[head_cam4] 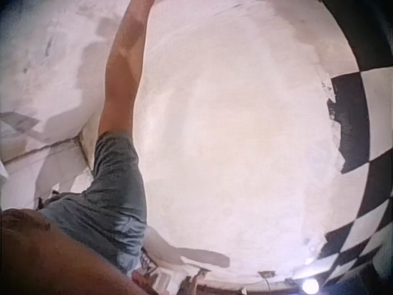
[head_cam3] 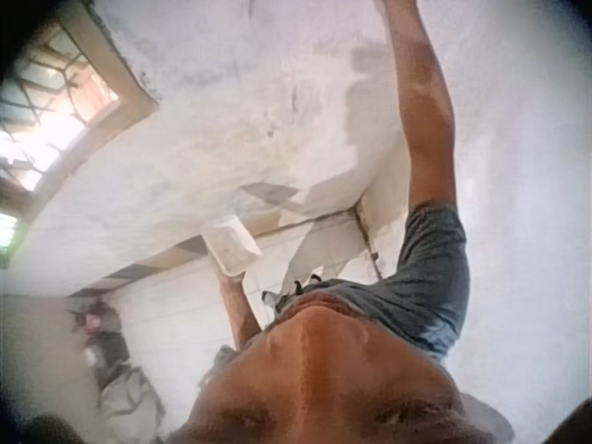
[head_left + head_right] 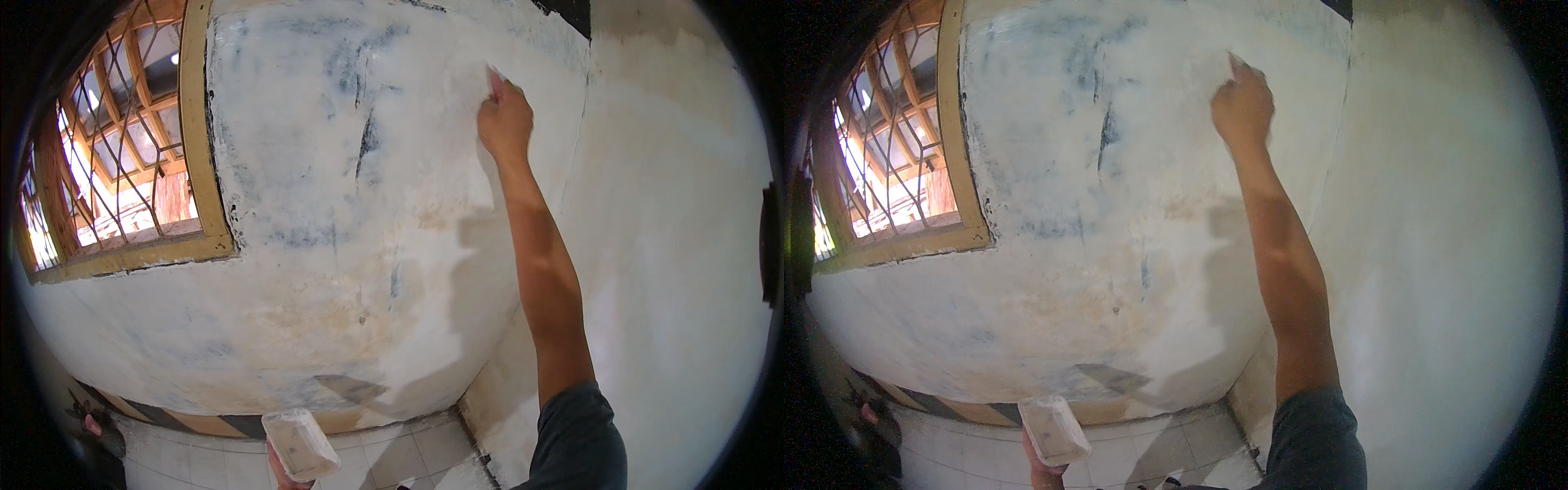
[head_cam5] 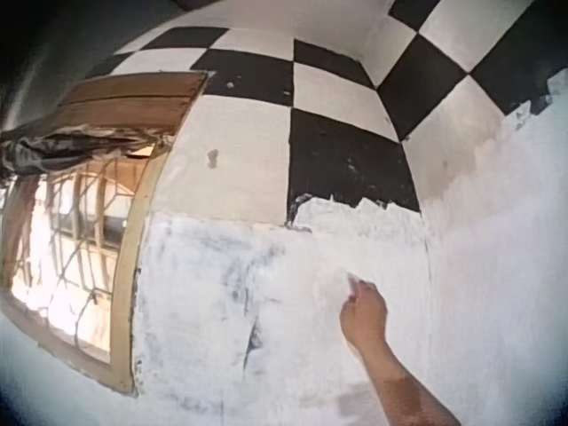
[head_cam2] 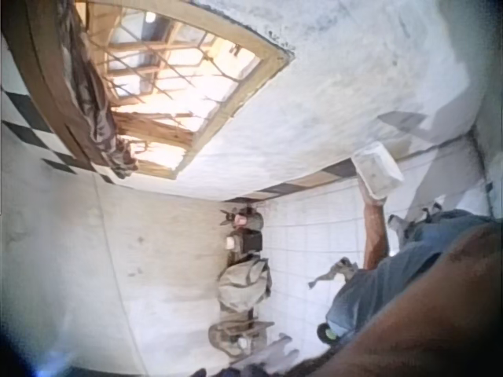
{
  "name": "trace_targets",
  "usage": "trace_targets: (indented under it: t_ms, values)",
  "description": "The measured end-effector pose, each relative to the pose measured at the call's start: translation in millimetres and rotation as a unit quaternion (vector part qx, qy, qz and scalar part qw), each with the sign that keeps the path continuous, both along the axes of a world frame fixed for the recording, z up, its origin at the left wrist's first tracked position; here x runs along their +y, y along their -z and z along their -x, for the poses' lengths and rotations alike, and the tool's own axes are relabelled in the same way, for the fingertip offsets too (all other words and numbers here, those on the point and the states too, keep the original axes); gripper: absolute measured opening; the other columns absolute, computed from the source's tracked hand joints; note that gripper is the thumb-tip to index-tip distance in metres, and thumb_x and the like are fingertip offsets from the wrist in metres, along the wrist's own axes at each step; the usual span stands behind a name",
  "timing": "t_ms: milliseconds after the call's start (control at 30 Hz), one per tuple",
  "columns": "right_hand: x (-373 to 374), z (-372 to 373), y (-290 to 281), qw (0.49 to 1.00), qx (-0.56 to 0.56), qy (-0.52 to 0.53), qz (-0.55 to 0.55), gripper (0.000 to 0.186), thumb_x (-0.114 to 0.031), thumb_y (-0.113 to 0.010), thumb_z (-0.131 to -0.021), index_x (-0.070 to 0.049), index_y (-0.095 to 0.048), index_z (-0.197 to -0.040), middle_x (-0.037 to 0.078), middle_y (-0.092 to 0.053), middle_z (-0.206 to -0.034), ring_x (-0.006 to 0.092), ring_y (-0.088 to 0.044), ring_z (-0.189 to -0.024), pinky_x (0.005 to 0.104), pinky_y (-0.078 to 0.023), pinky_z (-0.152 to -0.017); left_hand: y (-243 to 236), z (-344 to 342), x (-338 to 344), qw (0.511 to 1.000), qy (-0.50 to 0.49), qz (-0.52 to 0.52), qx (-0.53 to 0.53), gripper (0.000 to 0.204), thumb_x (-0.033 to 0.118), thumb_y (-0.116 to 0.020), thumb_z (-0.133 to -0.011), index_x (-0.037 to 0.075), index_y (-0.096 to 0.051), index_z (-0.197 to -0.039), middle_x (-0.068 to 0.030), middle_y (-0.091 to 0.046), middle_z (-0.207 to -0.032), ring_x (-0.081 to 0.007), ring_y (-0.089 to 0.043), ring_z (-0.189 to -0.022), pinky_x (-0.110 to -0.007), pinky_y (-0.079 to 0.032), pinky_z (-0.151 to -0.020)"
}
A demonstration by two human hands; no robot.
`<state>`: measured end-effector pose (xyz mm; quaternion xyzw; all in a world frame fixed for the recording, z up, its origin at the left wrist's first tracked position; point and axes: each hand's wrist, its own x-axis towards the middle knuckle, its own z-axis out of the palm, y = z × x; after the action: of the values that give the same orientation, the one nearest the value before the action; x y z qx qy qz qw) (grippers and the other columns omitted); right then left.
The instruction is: The person applies a white compound to an interior wall using a red putty knife and a plastic container.
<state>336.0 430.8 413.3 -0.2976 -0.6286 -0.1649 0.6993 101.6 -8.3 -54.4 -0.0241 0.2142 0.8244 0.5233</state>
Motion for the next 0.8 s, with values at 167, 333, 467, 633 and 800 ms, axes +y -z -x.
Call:
trace_targets:
  t_ms: [167,333,467,633,800]
  values:
    - [-35,62,46,0.979,-0.168,0.074,-0.083,0.032,-0.010,-0.059,-0.084,-0.006,-0.063,-0.116,0.016,-0.062,-0.114,0.0354,-0.058,-0.099,0.0453,-0.049,-0.085,7,4,0,0.998,-0.001,-0.018,0.059,0.057,0.055,-0.037,-0.099,0.015,-0.052,-0.137,-0.0098,-0.064,-0.125,-0.0343,-0.066,-0.107,-0.055,-0.056,-0.087]
    - [-66,44,179,0.863,-0.451,-0.066,-0.215,0.037,-0.018,-0.063,-0.083,-0.012,-0.065,-0.119,0.007,-0.062,-0.116,0.0272,-0.059,-0.106,0.0422,-0.049,-0.093,6,5,-6,0.999,-0.019,0.001,0.037,0.056,0.055,-0.036,-0.100,0.016,-0.053,-0.137,-0.0087,-0.063,-0.127,-0.0334,-0.064,-0.111,-0.051,-0.056,-0.090]
    - [-57,7,173,0.963,-0.229,-0.094,-0.104,0.030,-0.007,-0.066,-0.079,-0.007,-0.069,-0.109,0.011,-0.063,-0.097,0.0276,-0.060,-0.090,0.0414,-0.049,-0.080,-3,8,-17,0.999,-0.030,0.009,0.009,0.057,0.054,-0.035,-0.100,0.016,-0.050,-0.139,-0.0098,-0.062,-0.129,-0.0338,-0.065,-0.111,-0.052,-0.057,-0.088]
    - [-31,4,78,0.998,0.055,-0.015,-0.013,0.022,-0.003,-0.056,-0.083,0.000,-0.062,-0.104,0.019,-0.057,-0.106,0.0389,-0.059,-0.091,0.0463,-0.050,-0.077,-11,11,-15,0.997,-0.024,-0.002,0.079,0.058,0.055,-0.033,-0.101,0.015,-0.050,-0.140,-0.0098,-0.061,-0.130,-0.0338,-0.065,-0.110,-0.052,-0.057,-0.088]
    - [-61,65,124,0.987,-0.157,-0.031,-0.028,0.016,-0.007,-0.062,-0.081,-0.003,-0.063,-0.097,0.017,-0.060,-0.101,0.0368,-0.059,-0.092,0.0460,-0.049,-0.080,-20,16,-4,0.999,-0.002,0.015,0.052,0.057,0.057,-0.037,-0.099,0.017,-0.055,-0.136,-0.0070,-0.064,-0.128,-0.0331,-0.064,-0.111,-0.052,-0.054,-0.093]
